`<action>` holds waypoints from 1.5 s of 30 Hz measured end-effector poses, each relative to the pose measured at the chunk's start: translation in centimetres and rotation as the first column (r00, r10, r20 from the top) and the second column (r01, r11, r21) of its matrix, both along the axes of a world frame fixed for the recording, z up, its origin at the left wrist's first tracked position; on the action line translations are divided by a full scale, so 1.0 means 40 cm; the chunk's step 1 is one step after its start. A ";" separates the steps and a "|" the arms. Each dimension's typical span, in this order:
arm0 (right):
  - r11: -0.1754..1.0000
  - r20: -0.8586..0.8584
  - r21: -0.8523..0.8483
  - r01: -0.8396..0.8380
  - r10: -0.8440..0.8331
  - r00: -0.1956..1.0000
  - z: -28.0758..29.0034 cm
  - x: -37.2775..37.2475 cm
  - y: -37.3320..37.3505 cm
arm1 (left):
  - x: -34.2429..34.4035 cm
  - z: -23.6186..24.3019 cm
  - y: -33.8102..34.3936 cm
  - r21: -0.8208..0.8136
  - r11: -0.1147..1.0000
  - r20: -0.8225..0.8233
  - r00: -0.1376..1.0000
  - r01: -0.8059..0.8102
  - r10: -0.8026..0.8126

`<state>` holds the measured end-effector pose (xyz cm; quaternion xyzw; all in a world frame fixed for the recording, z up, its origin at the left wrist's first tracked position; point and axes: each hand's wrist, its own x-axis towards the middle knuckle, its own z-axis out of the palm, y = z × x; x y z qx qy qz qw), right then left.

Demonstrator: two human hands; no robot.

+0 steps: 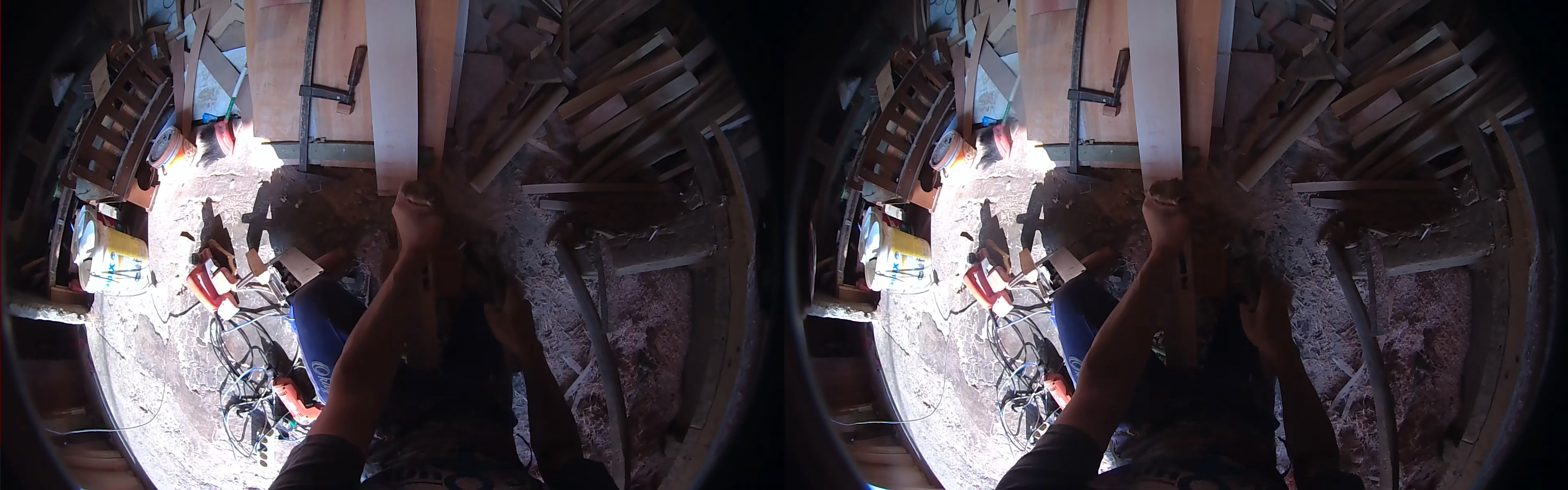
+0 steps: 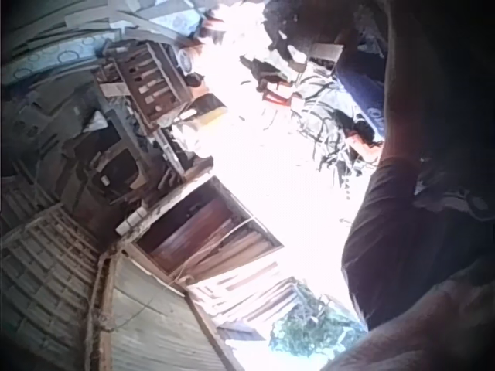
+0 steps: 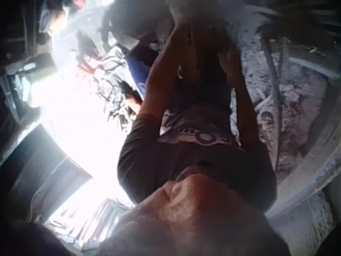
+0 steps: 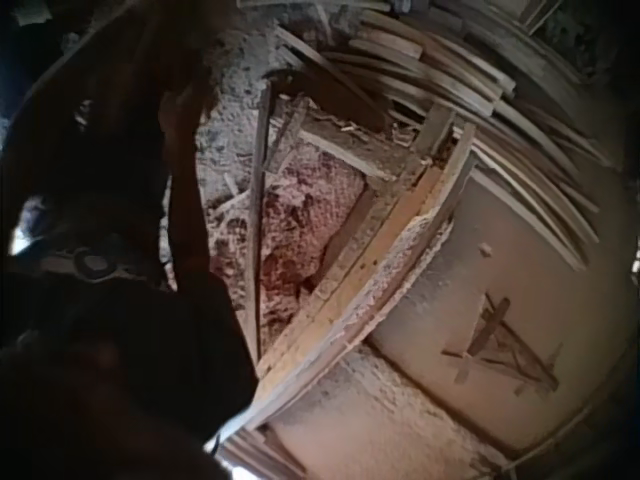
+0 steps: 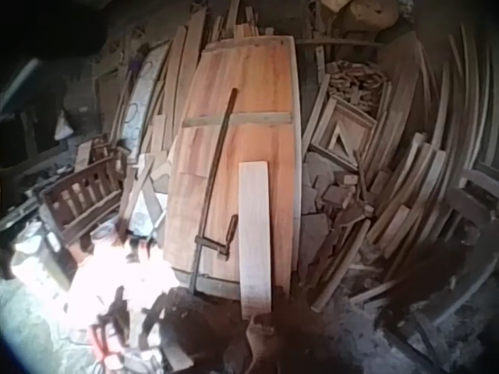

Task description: The person uses a chisel and a hammer to carve or shape a piece of wood held between their legs. They repeatedly strike the chisel with the hammer to remove small shavings from the wood surface.

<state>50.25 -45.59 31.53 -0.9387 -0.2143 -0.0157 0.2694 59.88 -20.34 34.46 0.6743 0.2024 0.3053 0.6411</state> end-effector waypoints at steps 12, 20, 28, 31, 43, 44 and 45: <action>0.977 -0.504 -0.211 -0.005 -0.104 0.857 -0.110 -0.065 -0.056 | -0.018 0.036 -0.029 0.053 0.998 0.117 0.993 0.015 -0.021; 0.979 -0.553 -0.196 0.047 -0.150 0.820 -0.102 -0.042 -0.057 | 0.055 -0.030 0.004 0.134 0.991 -0.009 1.000 -0.020 0.022; 0.979 -0.631 -0.203 -0.015 -0.119 0.766 -0.092 -0.024 -0.043 | 0.251 -0.199 0.167 -0.314 0.949 -0.550 0.808 0.032 -0.209; 0.994 -0.566 -0.112 0.011 -0.073 0.821 -0.148 -0.058 -0.058 | 0.261 -0.197 0.142 -0.362 0.925 -0.574 0.755 0.114 -0.317; 0.985 -0.577 -0.171 -0.028 -0.077 0.813 -0.122 -0.015 -0.055 | 0.002 0.231 0.048 0.100 0.899 0.078 0.898 0.426 -0.434; 0.976 -0.582 -0.209 -0.065 -0.071 0.810 -0.120 -0.015 -0.050 | -0.022 0.241 0.052 0.129 0.922 0.158 0.910 0.365 -0.383; 0.964 -0.586 -0.247 -0.100 -0.067 0.807 -0.117 -0.017 -0.041 | -0.050 0.244 0.061 0.108 0.938 0.120 0.932 0.331 -0.343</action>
